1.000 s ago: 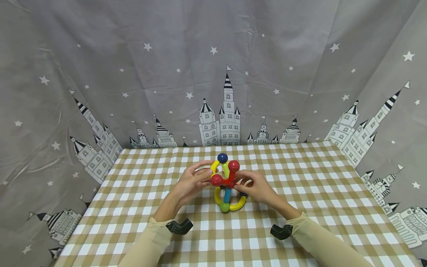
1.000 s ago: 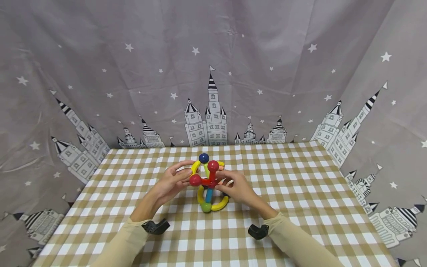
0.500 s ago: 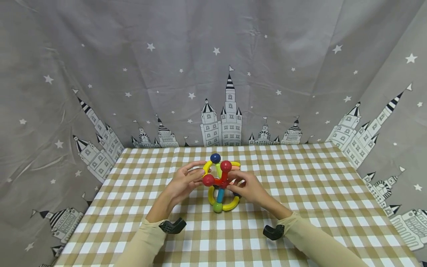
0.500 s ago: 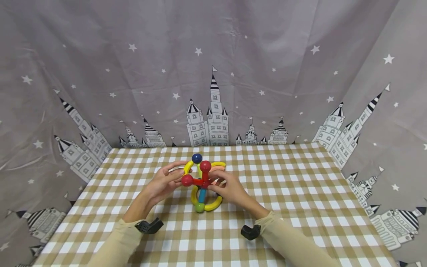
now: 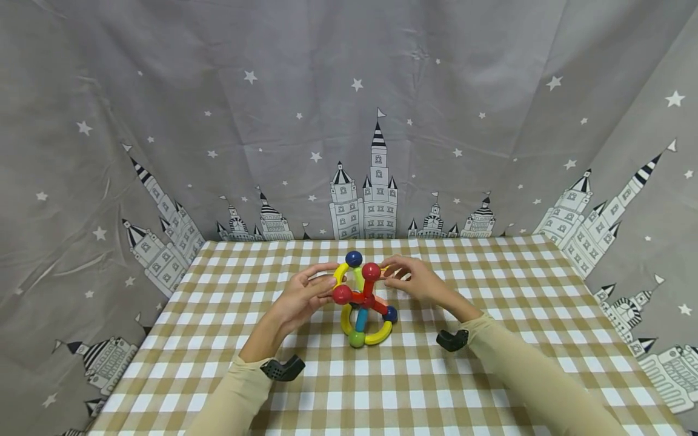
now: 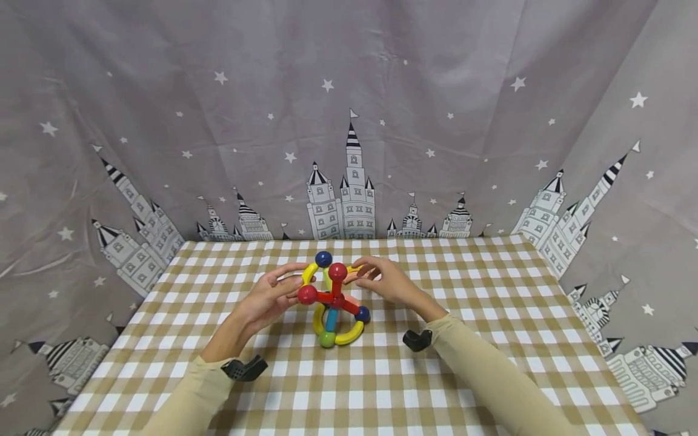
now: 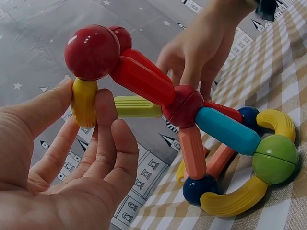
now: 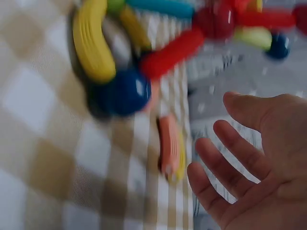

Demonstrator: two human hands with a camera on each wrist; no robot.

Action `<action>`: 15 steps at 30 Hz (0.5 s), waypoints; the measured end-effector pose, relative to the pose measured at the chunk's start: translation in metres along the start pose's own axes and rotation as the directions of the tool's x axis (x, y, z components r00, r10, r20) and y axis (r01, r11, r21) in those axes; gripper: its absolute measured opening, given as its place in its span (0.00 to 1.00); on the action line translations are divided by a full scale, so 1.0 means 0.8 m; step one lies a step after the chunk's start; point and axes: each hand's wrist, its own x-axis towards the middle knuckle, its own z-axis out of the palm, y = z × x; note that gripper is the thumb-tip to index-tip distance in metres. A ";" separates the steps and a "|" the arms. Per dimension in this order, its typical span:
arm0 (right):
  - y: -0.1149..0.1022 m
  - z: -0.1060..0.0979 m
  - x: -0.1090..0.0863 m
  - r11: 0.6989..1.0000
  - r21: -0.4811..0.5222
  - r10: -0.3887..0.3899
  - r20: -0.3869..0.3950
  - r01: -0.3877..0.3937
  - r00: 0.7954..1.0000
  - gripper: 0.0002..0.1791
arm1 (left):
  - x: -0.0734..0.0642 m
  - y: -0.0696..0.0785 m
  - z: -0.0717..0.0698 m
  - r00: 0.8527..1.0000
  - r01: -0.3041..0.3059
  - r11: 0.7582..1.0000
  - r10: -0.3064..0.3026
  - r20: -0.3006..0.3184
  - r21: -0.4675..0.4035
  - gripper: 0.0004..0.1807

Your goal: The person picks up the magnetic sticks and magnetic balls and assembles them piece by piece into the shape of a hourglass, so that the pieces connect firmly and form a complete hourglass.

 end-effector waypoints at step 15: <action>0.048 0.000 0.073 0.974 -0.178 0.155 0.056 -0.143 0.986 0.17 | -0.001 0.000 0.001 1.000 -0.003 1.000 0.003 0.000 -0.004 0.25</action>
